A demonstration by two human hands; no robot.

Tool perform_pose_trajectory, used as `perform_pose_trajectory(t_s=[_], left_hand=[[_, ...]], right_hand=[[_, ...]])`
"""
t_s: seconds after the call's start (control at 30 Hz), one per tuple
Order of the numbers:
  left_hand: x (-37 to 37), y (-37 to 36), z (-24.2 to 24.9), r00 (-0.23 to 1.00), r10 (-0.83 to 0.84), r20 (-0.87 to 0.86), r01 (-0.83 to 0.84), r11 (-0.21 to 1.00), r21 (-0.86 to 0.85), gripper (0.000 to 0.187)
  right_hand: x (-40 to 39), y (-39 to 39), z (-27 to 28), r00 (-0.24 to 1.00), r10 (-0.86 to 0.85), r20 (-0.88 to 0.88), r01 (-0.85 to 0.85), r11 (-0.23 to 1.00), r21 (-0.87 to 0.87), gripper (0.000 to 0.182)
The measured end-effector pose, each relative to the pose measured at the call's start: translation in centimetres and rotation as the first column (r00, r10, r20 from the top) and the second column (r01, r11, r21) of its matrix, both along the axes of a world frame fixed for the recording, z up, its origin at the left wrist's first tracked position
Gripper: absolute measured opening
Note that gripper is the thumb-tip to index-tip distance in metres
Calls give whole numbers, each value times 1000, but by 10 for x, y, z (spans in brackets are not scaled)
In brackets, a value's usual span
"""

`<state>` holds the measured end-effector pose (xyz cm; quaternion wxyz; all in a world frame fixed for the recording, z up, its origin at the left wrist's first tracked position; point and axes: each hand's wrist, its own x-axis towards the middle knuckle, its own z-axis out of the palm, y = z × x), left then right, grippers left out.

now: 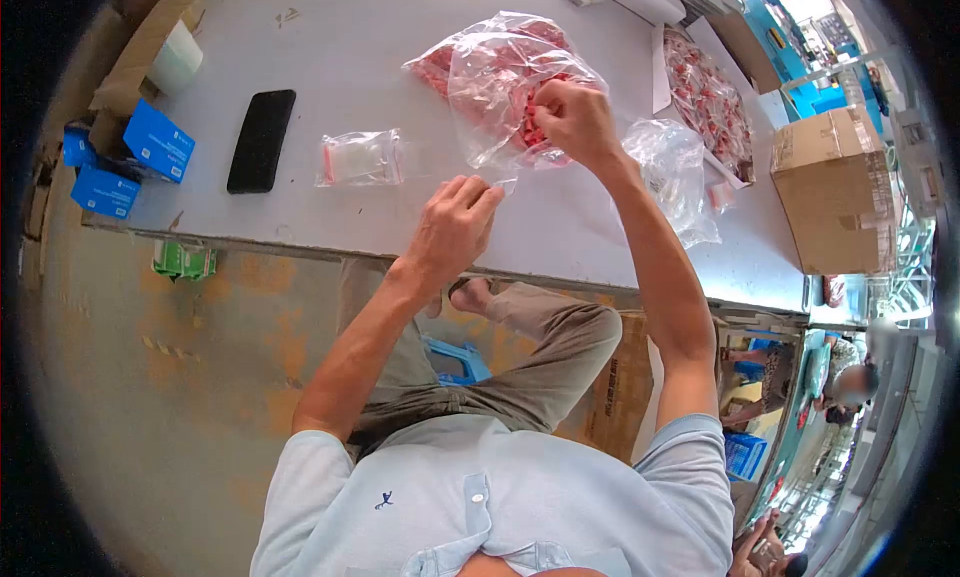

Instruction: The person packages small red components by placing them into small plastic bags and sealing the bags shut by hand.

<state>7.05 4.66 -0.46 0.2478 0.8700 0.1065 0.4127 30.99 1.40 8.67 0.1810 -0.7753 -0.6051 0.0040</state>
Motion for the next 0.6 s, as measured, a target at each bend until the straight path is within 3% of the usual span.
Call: perform_pose_trajectory(t_s=[0.07,0.1,0.17,0.3,0.43,0.5,0.53,0.6], left_hand=[[-1,-1,3,1000,12,-22,-12,1000,8,22],[-2,-1,2,1000,17,-20,-17,1000,2,22],[0,-3,3,1000,6,-18,-5,1000,16,24],[1,-3,-3,1000,22,-17,-21,998,66,24],[-1,-3,-4,999,-2,-32,5,995,95,29],[-1,-2,-5,999,-9,-41,13,993,114,31],[-2,-2,-5,999,-31,-23,33,993,116,33],[-4,-2,-4,998,-56,-3,56,991,119,34]], right_hand=[[-28,-23,23,945,-15,-328,67,987,148,13],[-37,-33,21,945,-13,-326,62,988,142,13],[-50,-53,18,852,117,-510,-50,989,142,13],[-72,-63,17,868,98,-487,-73,995,69,10],[-73,-58,7,937,127,-326,-123,992,35,12],[-72,-56,13,926,27,-377,-104,977,-185,16],[-65,-56,9,927,23,-375,-99,978,-184,16],[-49,-55,2,808,74,-585,-246,944,-220,19]])
